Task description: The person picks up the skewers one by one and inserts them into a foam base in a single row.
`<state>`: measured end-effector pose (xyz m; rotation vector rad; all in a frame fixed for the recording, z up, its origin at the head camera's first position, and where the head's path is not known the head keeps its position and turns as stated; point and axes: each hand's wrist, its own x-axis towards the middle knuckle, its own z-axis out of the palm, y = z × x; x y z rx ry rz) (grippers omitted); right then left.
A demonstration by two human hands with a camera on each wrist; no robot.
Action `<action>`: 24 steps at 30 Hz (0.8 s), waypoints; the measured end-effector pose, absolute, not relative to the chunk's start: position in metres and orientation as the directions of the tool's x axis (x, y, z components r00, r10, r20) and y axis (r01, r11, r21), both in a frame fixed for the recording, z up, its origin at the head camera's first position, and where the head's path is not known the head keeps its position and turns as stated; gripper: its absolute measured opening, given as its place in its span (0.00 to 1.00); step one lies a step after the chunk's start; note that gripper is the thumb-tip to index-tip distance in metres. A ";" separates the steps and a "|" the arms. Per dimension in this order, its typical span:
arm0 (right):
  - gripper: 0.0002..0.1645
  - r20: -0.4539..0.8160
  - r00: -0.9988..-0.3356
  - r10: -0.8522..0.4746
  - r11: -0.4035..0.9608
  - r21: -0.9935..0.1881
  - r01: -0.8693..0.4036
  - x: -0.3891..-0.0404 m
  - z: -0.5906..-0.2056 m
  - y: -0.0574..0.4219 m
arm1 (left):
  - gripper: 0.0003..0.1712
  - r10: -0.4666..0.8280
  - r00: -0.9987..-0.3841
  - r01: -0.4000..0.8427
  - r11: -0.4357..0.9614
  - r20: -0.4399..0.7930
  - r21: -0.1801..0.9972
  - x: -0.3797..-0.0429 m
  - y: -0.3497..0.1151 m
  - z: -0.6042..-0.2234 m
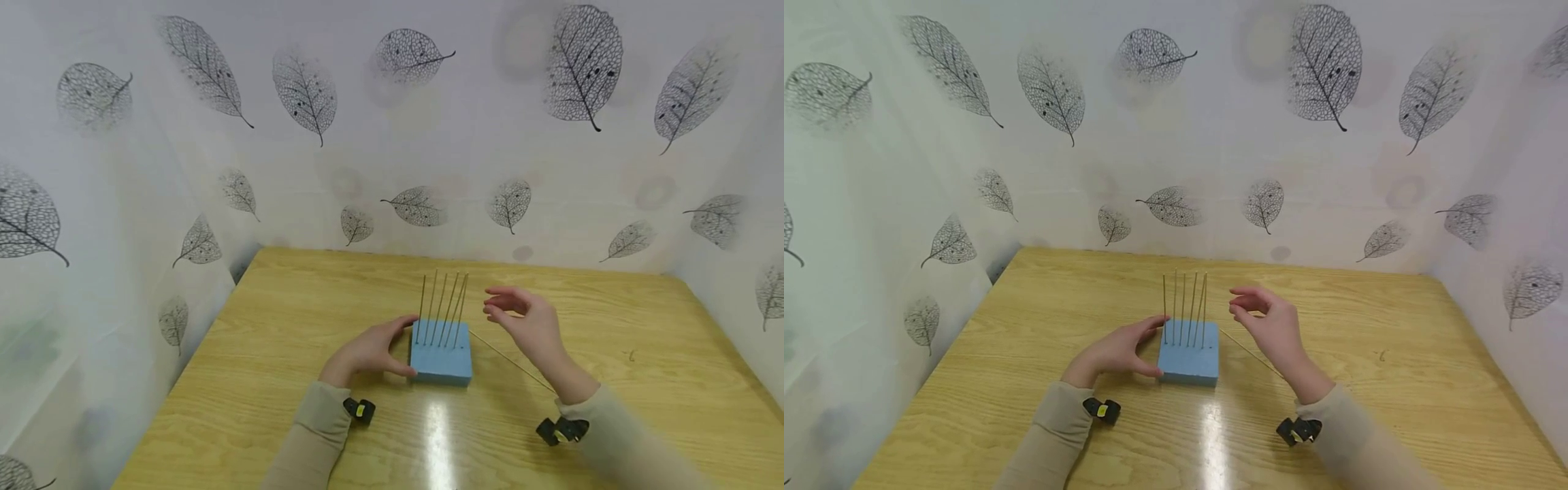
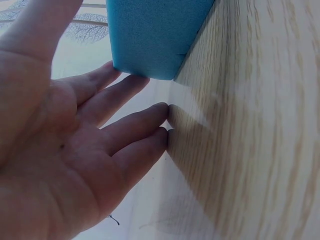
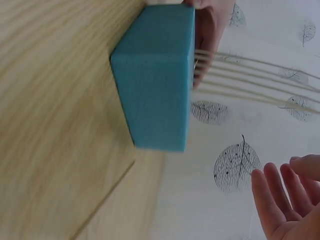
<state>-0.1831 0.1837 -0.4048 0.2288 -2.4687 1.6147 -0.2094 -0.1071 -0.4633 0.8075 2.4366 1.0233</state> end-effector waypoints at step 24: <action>0.19 -0.066 -0.967 -0.246 0.761 -0.632 -0.150 -0.195 -0.414 0.241 | 0.62 0.622 -0.772 0.346 0.586 -0.133 0.733 -0.210 -0.107 -0.465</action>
